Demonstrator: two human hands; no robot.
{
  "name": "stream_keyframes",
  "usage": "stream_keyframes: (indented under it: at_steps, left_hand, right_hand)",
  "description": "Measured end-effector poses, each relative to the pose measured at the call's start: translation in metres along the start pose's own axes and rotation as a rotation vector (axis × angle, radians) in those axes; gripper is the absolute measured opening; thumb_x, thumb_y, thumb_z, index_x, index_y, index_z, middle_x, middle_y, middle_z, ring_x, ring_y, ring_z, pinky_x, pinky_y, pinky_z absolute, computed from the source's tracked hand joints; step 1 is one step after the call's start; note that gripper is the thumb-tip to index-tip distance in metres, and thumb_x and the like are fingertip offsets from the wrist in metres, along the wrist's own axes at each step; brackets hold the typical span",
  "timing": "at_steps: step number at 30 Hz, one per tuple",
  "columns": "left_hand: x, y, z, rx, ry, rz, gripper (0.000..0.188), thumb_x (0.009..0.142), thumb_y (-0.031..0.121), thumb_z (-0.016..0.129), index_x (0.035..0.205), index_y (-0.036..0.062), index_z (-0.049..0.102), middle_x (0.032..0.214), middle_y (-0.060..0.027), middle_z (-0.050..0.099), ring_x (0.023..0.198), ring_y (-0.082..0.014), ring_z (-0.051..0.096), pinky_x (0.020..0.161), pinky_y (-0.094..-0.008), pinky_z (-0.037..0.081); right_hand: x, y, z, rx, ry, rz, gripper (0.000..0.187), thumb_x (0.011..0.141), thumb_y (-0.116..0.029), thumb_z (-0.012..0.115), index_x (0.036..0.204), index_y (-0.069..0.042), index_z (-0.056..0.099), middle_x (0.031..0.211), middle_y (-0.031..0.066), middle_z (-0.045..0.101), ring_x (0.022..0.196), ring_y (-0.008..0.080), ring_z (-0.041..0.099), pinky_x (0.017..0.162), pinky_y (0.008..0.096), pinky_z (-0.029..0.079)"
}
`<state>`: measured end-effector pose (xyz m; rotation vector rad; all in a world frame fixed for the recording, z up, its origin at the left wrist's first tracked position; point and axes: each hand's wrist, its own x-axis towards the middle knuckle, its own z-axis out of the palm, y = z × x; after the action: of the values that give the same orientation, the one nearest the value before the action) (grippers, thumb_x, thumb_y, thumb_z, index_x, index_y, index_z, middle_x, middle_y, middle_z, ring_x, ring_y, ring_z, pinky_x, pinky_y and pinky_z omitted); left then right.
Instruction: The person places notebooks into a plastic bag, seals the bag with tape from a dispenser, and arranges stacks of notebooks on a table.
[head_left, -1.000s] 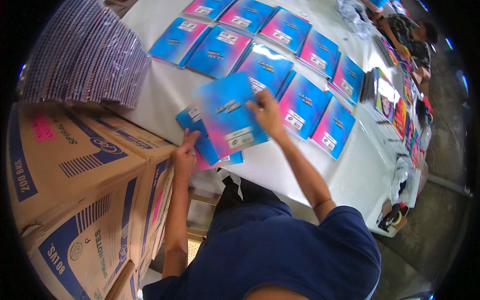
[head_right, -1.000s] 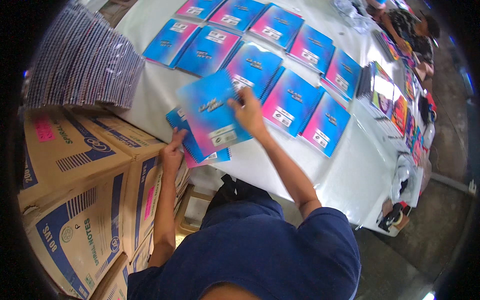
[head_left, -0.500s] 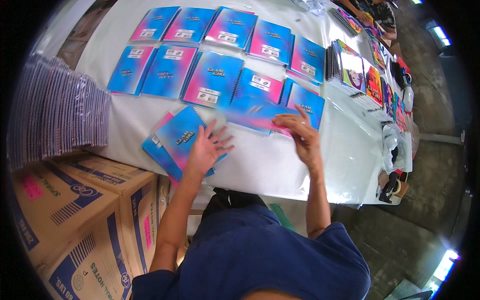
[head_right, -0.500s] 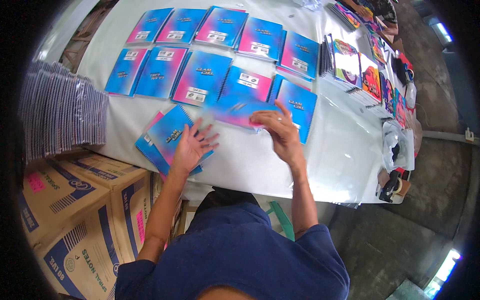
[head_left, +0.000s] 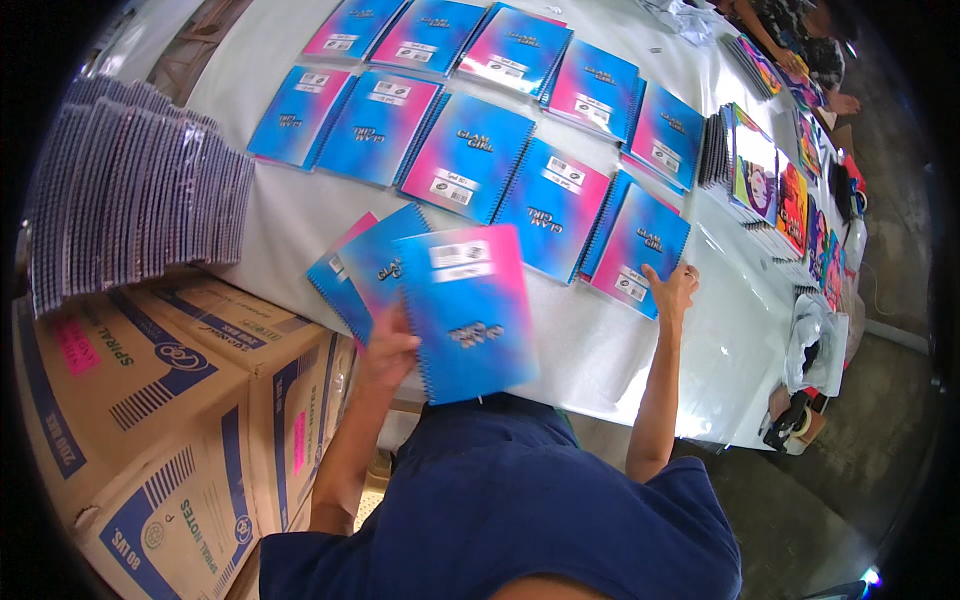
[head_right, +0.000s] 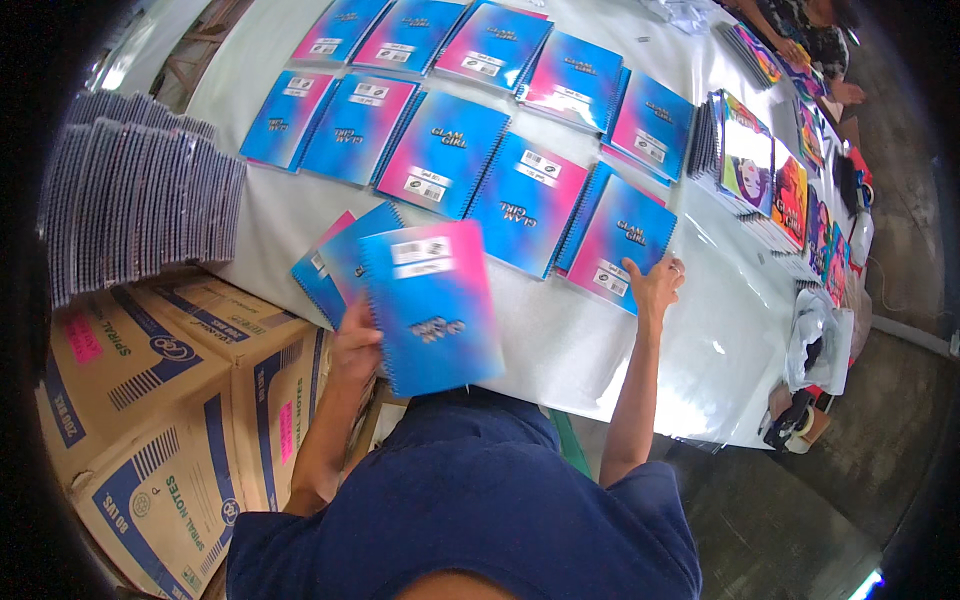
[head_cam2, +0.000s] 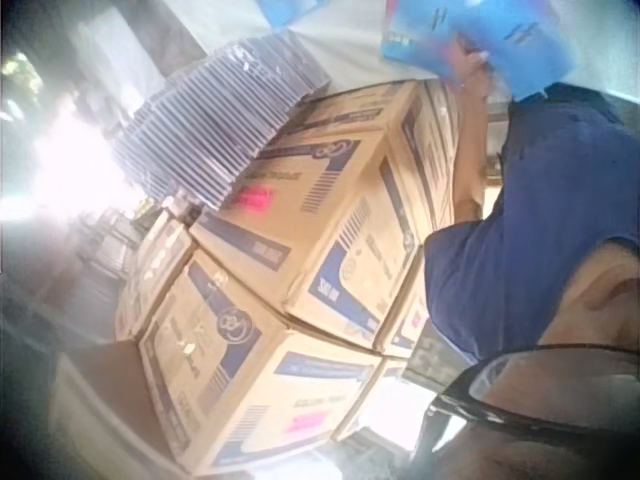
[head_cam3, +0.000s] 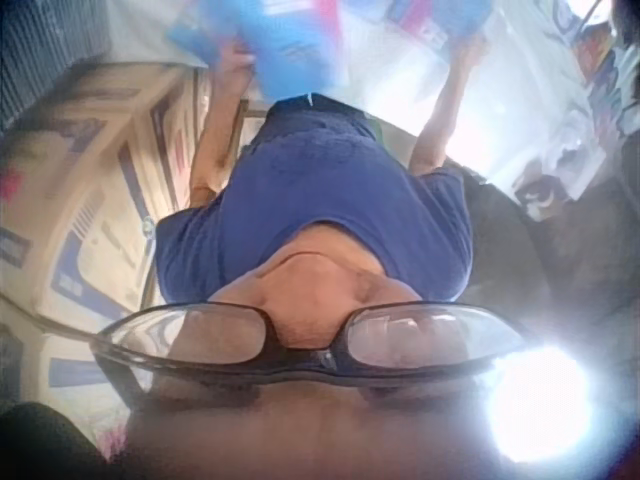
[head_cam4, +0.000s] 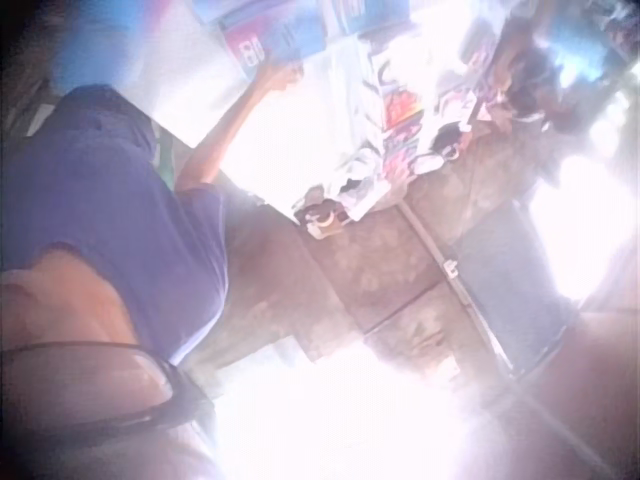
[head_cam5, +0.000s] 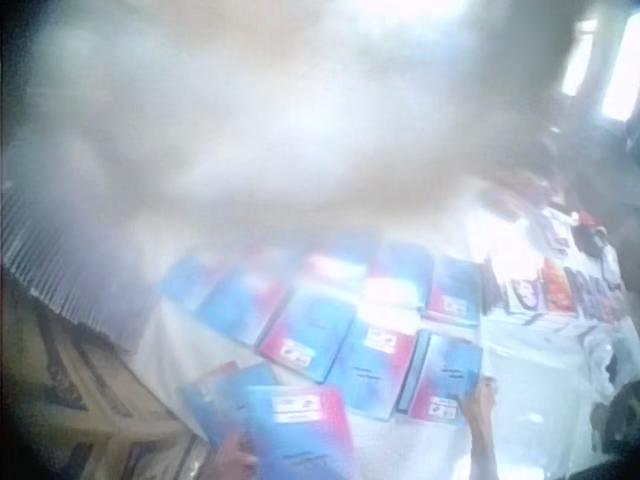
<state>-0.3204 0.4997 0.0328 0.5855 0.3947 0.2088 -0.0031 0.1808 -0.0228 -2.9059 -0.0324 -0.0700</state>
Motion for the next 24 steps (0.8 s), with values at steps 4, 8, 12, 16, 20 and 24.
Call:
stream_keyframes:
  at_steps: [4, 8, 12, 16, 20, 24]
  left_hand:
    - [-0.035, 0.009, -0.063, 0.511, 0.4, 0.227, 0.083, 0.07, -0.009, 0.061, 0.146, 0.0061, 0.029, 0.142, -0.015, 0.042, 0.132, -0.0317, 0.04, 0.109, -0.0424, 0.032]
    - [-0.034, 0.007, -0.066, 1.588, 0.497, 0.427, 0.071, 0.076, -0.007, 0.05, 0.143, 0.0144, 0.039, 0.15, -0.0159, 0.03, 0.142, -0.0417, 0.016, 0.112, -0.0486, 0.022]
    - [-0.021, -0.012, -0.085, 1.77, 0.434, 0.458, 0.056, 0.083, -0.003, 0.048, 0.136, 0.0139, 0.051, 0.152, -0.0128, 0.029, 0.141, -0.046, 0.011, 0.111, -0.0496, 0.022]
    - [-0.023, -0.017, -0.101, 1.752, 0.435, 0.536, 0.056, 0.082, -0.002, 0.048, 0.136, 0.014, 0.05, 0.15, -0.0165, 0.03, 0.139, -0.0499, 0.013, 0.109, -0.0564, 0.022]
    - [-0.022, -0.014, -0.091, 1.796, 0.414, 0.524, 0.055, 0.084, -0.003, 0.047, 0.137, 0.0133, 0.049, 0.151, -0.0167, 0.029, 0.14, -0.049, 0.011, 0.111, -0.0555, 0.019]
    - [-0.025, -0.012, -0.092, 1.753, 0.389, 0.495, 0.055, 0.085, -0.004, 0.046, 0.136, 0.0133, 0.05, 0.152, -0.0163, 0.028, 0.141, -0.0468, 0.01, 0.112, -0.0538, 0.018]
  right_hand:
    - [0.013, 0.007, 0.006, 0.005, -0.116, 0.124, 0.084, 0.06, -0.041, 0.087, 0.119, 0.004, 0.049, 0.14, 0.0196, 0.033, 0.125, 0.0368, 0.039, 0.094, 0.0497, 0.041]
    - [0.025, 0.015, -0.004, 0.196, -0.107, 0.14, 0.053, 0.066, -0.03, 0.084, 0.099, 0.0, 0.056, 0.115, 0.0164, 0.054, 0.108, 0.0328, 0.053, 0.088, 0.041, 0.045]
    - [0.03, 0.039, -0.003, 0.382, 0.053, 0.069, 0.039, 0.066, -0.016, 0.082, 0.091, -0.004, 0.054, 0.095, 0.0116, 0.06, 0.1, 0.0329, 0.056, 0.082, 0.041, 0.046]
    - [0.01, 0.0, -0.026, 0.09, 0.438, -0.34, 0.029, 0.067, 0.001, 0.073, 0.09, -0.004, 0.056, 0.093, 0.0149, 0.058, 0.091, 0.0337, 0.056, 0.077, 0.0439, 0.045]
    - [-0.002, -0.01, -0.006, 0.128, 0.002, -0.204, 0.045, 0.068, -0.014, 0.08, 0.103, 0.002, 0.057, 0.101, 0.0206, 0.058, 0.097, 0.0365, 0.056, 0.081, 0.0435, 0.047]
    - [-0.002, -0.005, 0.003, -0.048, 0.084, -0.08, 0.069, 0.063, -0.027, 0.087, 0.116, 0.003, 0.054, 0.113, 0.0218, 0.055, 0.094, 0.0392, 0.057, 0.079, 0.0435, 0.049]
